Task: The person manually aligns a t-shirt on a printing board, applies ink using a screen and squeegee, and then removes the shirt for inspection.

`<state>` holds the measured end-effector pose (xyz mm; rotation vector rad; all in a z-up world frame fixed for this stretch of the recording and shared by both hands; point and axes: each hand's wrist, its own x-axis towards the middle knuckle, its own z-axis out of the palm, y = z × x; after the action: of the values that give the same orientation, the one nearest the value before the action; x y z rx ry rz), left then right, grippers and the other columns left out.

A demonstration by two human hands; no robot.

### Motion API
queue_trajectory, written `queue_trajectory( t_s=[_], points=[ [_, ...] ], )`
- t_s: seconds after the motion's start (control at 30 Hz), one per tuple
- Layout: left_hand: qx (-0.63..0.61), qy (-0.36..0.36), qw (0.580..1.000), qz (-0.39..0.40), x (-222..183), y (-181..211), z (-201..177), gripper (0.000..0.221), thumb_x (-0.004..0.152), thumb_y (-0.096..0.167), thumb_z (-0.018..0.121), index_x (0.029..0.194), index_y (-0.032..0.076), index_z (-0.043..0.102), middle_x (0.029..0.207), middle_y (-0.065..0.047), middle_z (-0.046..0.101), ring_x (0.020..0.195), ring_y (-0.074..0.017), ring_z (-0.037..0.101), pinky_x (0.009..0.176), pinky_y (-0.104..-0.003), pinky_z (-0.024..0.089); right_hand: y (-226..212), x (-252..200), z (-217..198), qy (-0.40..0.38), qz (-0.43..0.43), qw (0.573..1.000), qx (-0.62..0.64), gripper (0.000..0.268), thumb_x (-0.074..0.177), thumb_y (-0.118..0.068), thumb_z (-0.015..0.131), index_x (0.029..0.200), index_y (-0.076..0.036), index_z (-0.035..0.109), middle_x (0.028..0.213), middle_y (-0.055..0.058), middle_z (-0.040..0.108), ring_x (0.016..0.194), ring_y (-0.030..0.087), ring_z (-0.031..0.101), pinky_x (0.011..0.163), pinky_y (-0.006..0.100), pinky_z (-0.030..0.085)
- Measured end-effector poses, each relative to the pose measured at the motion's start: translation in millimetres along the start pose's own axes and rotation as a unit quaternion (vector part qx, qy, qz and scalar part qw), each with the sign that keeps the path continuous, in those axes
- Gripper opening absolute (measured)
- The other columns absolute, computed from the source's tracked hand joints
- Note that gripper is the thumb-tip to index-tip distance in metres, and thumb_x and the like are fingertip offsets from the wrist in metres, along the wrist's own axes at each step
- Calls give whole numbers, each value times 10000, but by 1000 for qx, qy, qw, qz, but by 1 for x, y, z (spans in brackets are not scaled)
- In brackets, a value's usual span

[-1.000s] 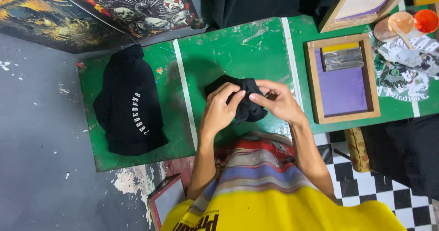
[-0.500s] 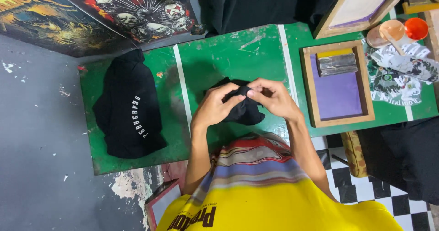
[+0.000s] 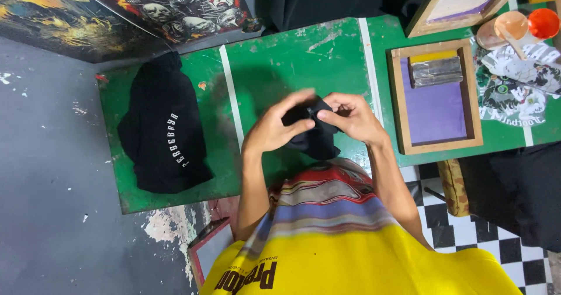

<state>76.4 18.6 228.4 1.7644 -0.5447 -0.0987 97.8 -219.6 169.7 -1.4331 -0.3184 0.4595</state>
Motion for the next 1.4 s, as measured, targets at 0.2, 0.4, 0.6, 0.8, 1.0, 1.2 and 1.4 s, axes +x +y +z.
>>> queue_trajectory(
  t_s=[0.2, 0.4, 0.6, 0.8, 1.0, 1.2, 1.4],
  points=[
    [-52, 121, 991, -31, -19, -57, -16, 115, 1051, 102, 727, 1120, 11, 733, 1027, -79, 723, 918, -154, 654, 882, -305, 519, -17, -6, -9, 16, 21, 990, -137, 106, 941, -96, 771, 917, -3, 729, 767, -54, 633, 703, 14, 521, 602, 204, 425],
    [-86, -11, 994, 67, 21, 15, -5, 515, 914, 126, 807, 1286, -59, 504, 1185, -77, 574, 1124, -160, 542, 968, -301, 445, -1, -11, -16, -24, 11, 1000, -2, 132, 974, -137, 740, 931, -24, 688, 800, -93, 595, 717, -3, 499, 602, 221, 390],
    [-71, 18, 996, -60, 4, -46, -10, 123, 969, 93, 739, 1049, 11, 693, 960, -12, 709, 950, -99, 641, 872, -283, 535, -30, -8, -14, -169, 44, 980, -91, 138, 948, -138, 722, 1028, -26, 722, 820, -118, 658, 757, -20, 521, 633, 225, 468],
    [39, 167, 985, 16, 24, -27, 10, 390, 972, 64, 689, 1350, 11, 611, 1330, -105, 670, 1277, -169, 615, 1098, -342, 474, 3, 4, -19, -169, 63, 980, -80, 158, 978, -139, 751, 877, -18, 743, 754, -114, 612, 691, 6, 484, 571, 243, 422],
    [-48, 219, 966, -131, 10, -9, 44, 533, 930, 265, 758, 1385, 68, 565, 1264, -112, 651, 1096, -229, 643, 953, -348, 536, -19, 12, 4, -59, -4, 992, 115, 187, 978, -35, 664, 1164, -55, 674, 1067, -101, 682, 972, -10, 603, 832, 204, 491],
    [127, 207, 962, -122, -19, -58, 39, 247, 1015, 245, 695, 1146, 36, 689, 1083, -164, 706, 967, -310, 699, 842, -357, 532, 13, 4, -13, 34, -11, 993, 111, 227, 1008, 39, 700, 1224, -21, 665, 987, -53, 667, 841, 39, 544, 711, 217, 420],
    [307, 207, 915, -159, -24, -41, 24, 231, 1031, 273, 677, 1139, 80, 746, 979, -163, 708, 872, -396, 698, 738, -462, 520, -8, 8, -22, 122, -10, 986, -113, 81, 966, -45, 748, 1039, -12, 748, 919, -38, 741, 831, 20, 622, 743, 238, 521]
  ],
)
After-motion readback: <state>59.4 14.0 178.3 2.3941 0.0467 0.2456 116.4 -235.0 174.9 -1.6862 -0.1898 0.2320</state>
